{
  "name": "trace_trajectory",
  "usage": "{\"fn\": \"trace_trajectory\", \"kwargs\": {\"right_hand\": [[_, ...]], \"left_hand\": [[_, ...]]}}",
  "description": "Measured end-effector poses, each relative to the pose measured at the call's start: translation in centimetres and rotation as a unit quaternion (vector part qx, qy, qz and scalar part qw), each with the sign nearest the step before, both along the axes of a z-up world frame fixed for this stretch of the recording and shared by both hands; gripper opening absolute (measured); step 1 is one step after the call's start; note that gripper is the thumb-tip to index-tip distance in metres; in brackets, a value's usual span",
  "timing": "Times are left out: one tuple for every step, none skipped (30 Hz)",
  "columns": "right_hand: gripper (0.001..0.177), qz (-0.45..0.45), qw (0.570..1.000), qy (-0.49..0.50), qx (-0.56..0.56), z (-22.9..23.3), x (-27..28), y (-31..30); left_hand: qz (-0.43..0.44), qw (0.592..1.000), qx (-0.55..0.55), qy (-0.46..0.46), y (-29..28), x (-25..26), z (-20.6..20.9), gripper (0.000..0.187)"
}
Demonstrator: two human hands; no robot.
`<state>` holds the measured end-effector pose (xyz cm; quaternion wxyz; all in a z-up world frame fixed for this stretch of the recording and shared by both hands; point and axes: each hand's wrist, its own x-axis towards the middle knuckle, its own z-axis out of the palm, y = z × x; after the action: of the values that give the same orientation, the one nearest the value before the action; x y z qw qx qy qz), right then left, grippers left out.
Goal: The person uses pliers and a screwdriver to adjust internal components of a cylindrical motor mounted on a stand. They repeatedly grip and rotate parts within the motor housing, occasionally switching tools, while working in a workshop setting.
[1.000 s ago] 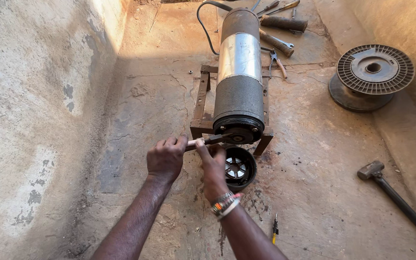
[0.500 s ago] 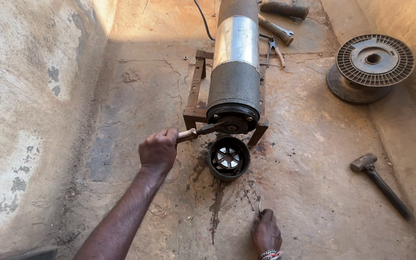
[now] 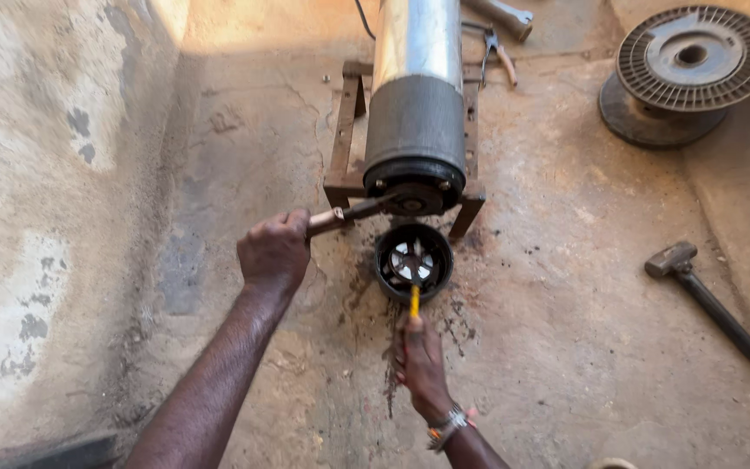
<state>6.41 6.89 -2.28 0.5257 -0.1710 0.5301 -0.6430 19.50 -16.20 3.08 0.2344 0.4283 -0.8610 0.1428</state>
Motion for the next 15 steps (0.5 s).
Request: {"fn": "trace_trajectory", "kwargs": {"right_hand": [[0.041, 0.006, 0.999, 0.013, -0.039, -1.1, 0.7, -0.8], [0.042, -0.004, 0.999, 0.034, -0.033, -2.0, 1.4, -1.3], [0.044, -0.020, 0.997, 0.057, -0.040, -2.4, 1.7, -2.8], [0.042, -0.034, 0.997, 0.041, -0.052, -2.5, 1.6, -3.8], [0.041, -0.047, 0.997, 0.024, -0.063, -2.5, 1.6, -4.7], [0.040, -0.060, 0.995, 0.007, -0.074, -2.6, 1.5, -5.5], [0.040, -0.061, 0.995, 0.020, -0.082, -2.9, 1.5, -5.9], [0.041, -0.062, 0.994, 0.033, -0.090, -3.0, 1.5, -6.2], [0.042, -0.062, 0.992, 0.046, -0.100, -3.1, 1.6, -6.5], [0.042, -0.068, 0.992, 0.033, -0.097, -3.2, 1.9, -6.6], [0.041, -0.074, 0.992, 0.020, -0.095, -3.3, 2.2, -6.8], [0.041, -0.080, 0.992, 0.006, -0.094, -3.5, 2.5, -7.0], [0.040, -0.086, 0.991, 0.018, -0.098, -3.7, 2.7, -7.1], [0.040, -0.093, 0.990, 0.030, -0.102, -4.0, 3.0, -7.2], [0.039, -0.099, 0.989, 0.043, -0.105, -4.4, 3.1, -7.2]], "left_hand": [[0.008, 1.000, 0.023, -0.013, 0.4, 0.1, -0.5, 0.020], [0.016, 0.998, 0.046, -0.026, 0.8, 0.3, -0.9, 0.022], [0.019, 0.998, 0.054, -0.036, 0.3, 0.1, -0.5, 0.024], [0.013, 0.999, 0.041, -0.028, -0.1, -0.1, -0.1, 0.023], [0.007, 0.999, 0.030, -0.020, -0.3, -0.2, 0.2, 0.023], [0.001, 1.000, 0.018, -0.013, -0.3, -0.2, 0.3, 0.022], [0.005, 0.999, 0.025, -0.021, -0.3, -0.1, 0.2, 0.023], [0.010, 0.999, 0.031, -0.030, -0.2, 0.0, 0.1, 0.024], [0.015, 0.999, 0.036, -0.037, -0.2, -0.1, 0.1, 0.026], [0.013, 0.999, 0.033, -0.037, -0.1, -0.1, 0.0, 0.026], [0.013, 0.999, 0.029, -0.037, -0.2, 0.0, 0.1, 0.025], [0.012, 0.999, 0.024, -0.037, -0.2, 0.0, 0.1, 0.025], [0.010, 0.999, 0.022, -0.034, -0.3, 0.0, 0.1, 0.025], [0.008, 0.999, 0.019, -0.031, -0.4, 0.0, 0.1, 0.025], [0.005, 0.999, 0.016, -0.028, -0.4, 0.0, 0.0, 0.024]]}}
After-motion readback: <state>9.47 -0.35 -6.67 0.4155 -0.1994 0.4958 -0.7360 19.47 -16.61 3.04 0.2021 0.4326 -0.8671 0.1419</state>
